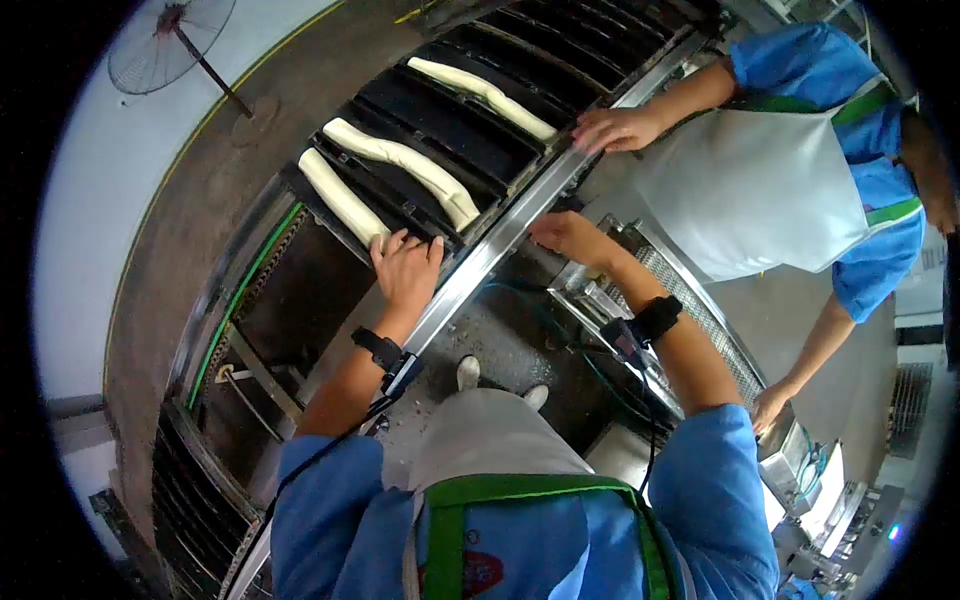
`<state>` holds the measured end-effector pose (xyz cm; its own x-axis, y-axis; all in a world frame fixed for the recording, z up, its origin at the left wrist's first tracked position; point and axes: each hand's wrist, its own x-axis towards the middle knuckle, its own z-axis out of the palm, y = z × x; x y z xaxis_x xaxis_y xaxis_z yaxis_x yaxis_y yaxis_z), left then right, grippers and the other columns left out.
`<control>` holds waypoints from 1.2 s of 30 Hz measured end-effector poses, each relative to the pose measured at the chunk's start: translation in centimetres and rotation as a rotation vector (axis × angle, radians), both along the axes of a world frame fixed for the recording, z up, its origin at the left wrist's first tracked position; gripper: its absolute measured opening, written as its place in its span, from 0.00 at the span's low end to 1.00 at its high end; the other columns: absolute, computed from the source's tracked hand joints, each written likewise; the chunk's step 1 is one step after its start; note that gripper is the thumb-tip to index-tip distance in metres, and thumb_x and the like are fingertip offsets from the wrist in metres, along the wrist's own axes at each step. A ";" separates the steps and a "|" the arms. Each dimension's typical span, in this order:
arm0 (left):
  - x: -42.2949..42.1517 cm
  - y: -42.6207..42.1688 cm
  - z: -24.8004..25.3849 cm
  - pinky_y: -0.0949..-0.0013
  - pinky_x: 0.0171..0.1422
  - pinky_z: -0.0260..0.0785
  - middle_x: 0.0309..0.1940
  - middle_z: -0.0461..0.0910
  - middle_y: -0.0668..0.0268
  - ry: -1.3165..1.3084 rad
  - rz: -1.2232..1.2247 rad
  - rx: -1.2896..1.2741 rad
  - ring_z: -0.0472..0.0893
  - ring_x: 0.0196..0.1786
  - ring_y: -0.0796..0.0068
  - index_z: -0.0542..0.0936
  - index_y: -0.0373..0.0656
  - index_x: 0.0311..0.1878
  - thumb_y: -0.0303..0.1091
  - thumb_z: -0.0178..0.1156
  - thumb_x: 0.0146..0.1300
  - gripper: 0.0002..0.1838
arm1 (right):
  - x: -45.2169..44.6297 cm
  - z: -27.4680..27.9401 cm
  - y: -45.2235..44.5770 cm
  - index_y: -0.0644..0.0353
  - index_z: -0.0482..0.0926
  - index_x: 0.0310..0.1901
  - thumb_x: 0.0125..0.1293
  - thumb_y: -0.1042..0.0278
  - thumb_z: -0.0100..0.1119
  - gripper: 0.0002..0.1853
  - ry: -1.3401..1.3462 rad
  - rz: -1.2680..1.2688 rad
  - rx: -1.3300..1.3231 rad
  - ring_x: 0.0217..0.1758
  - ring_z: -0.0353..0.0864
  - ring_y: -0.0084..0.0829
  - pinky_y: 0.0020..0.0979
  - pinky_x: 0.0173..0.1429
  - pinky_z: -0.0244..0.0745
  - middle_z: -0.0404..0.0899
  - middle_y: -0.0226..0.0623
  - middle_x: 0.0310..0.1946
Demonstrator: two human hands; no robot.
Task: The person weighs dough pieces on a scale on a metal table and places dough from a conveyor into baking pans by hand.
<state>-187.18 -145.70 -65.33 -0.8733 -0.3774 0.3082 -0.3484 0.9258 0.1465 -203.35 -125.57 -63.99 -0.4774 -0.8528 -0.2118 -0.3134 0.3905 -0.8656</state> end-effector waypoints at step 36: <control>-4.7 -1.4 -2.2 0.60 0.42 0.62 0.33 0.76 0.54 -0.045 -0.241 -0.105 0.73 0.37 0.55 0.78 0.33 0.31 0.47 0.38 0.62 0.26 | 9.3 -3.1 20.5 0.63 0.70 0.45 0.56 0.48 0.46 0.25 0.309 -0.500 0.136 0.47 0.68 0.45 0.39 0.50 0.62 0.69 0.49 0.42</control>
